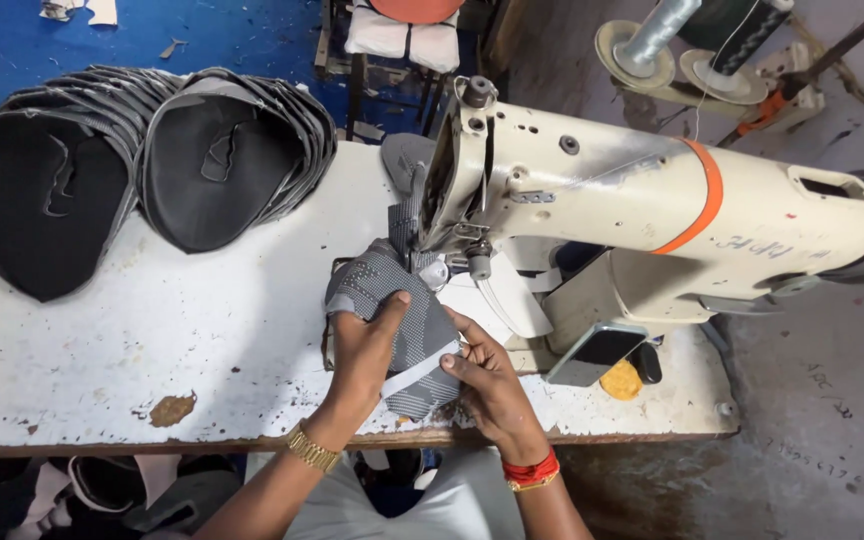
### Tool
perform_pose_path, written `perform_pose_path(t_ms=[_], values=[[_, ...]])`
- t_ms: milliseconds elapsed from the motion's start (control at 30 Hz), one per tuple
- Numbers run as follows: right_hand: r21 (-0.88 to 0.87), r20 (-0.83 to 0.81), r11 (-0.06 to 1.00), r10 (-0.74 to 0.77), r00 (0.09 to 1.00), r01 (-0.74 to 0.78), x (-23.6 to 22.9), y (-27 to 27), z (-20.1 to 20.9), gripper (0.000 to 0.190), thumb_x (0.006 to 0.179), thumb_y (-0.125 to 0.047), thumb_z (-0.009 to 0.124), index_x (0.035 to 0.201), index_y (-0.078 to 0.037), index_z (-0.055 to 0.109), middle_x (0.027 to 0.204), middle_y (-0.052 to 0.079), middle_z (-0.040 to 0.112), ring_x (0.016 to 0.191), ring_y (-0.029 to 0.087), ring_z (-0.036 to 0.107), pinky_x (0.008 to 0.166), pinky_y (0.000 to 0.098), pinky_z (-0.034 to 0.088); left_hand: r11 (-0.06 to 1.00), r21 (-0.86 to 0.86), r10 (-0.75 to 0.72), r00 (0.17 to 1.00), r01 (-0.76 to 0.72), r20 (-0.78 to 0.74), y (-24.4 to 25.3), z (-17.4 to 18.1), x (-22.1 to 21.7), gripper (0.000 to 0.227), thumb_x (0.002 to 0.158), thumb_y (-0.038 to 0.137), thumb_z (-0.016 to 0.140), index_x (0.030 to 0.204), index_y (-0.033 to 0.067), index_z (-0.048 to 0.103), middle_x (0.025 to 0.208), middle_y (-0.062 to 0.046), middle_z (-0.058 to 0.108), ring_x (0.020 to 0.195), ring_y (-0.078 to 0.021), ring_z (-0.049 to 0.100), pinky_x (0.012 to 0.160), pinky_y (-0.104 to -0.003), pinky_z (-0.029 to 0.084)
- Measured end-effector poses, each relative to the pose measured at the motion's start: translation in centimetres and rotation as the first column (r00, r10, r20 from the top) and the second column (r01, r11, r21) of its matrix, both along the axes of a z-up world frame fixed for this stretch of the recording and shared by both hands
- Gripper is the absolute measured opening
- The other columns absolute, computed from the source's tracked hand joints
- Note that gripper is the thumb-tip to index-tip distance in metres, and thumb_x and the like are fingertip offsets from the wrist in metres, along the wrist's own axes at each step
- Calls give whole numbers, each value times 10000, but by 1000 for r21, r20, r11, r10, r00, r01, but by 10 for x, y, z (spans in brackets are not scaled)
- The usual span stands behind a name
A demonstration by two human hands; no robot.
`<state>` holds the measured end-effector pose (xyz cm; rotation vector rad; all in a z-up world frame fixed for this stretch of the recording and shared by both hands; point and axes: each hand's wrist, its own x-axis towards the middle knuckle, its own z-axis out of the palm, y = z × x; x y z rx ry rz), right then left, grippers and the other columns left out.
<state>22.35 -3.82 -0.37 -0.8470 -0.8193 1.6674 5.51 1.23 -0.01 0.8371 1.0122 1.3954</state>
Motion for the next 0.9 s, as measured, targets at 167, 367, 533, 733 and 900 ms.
perform_pose_path(t_ms=[167, 367, 533, 733, 900], values=[[-27, 85, 999, -40, 996, 42, -12, -3, -3, 639, 885, 56, 643, 1497, 33, 460, 1187, 111, 709, 1025, 140, 679, 925, 287, 537, 999, 22, -38, 997, 39, -61, 14, -16, -7, 285, 924, 56, 696, 1165, -91, 657, 1059, -111, 729, 913, -171, 689, 792, -315, 573], [-28, 186, 983, -174, 967, 183, -60, -4, -8, 464, 947, -53, 650, 1394, 12, 543, 1141, 90, 675, 1061, 175, 650, 982, 352, 534, 913, -182, -399, 892, 365, -212, 68, 12, -42, 359, 857, 148, 707, 1190, 22, 673, 994, -39, 781, 855, -124, 749, 755, -277, 613], [-9, 138, 982, -187, 973, 191, -80, 11, -7, 386, 994, -104, 599, 1364, -6, 550, 1169, 67, 686, 1069, 158, 641, 959, 343, 524, 804, -76, -572, 732, 590, -369, 116, -13, -52, 289, 881, 212, 766, 1086, 8, 771, 885, -56, 770, 742, -101, 640, 642, -278, 485], [71, 246, 988, -154, 957, 140, -70, 28, -6, 381, 1025, -138, 566, 1389, -24, 556, 1139, 41, 684, 1007, 133, 642, 902, 334, 533, 807, -101, -525, 629, 582, -573, 145, -14, -49, 287, 896, 307, 759, 915, 23, 789, 663, 11, 626, 568, -74, 481, 526, -282, 393], [248, 545, 958, -259, 797, 142, 4, 63, -78, 340, 1137, -222, 601, 1161, 92, 728, 987, 153, 741, 918, 224, 707, 877, 361, 577, 803, -246, -568, 572, 543, -592, 152, -20, -48, 440, 932, 379, 811, 855, -51, 754, 662, -70, 465, 567, -183, 359, 527, -360, 285]])
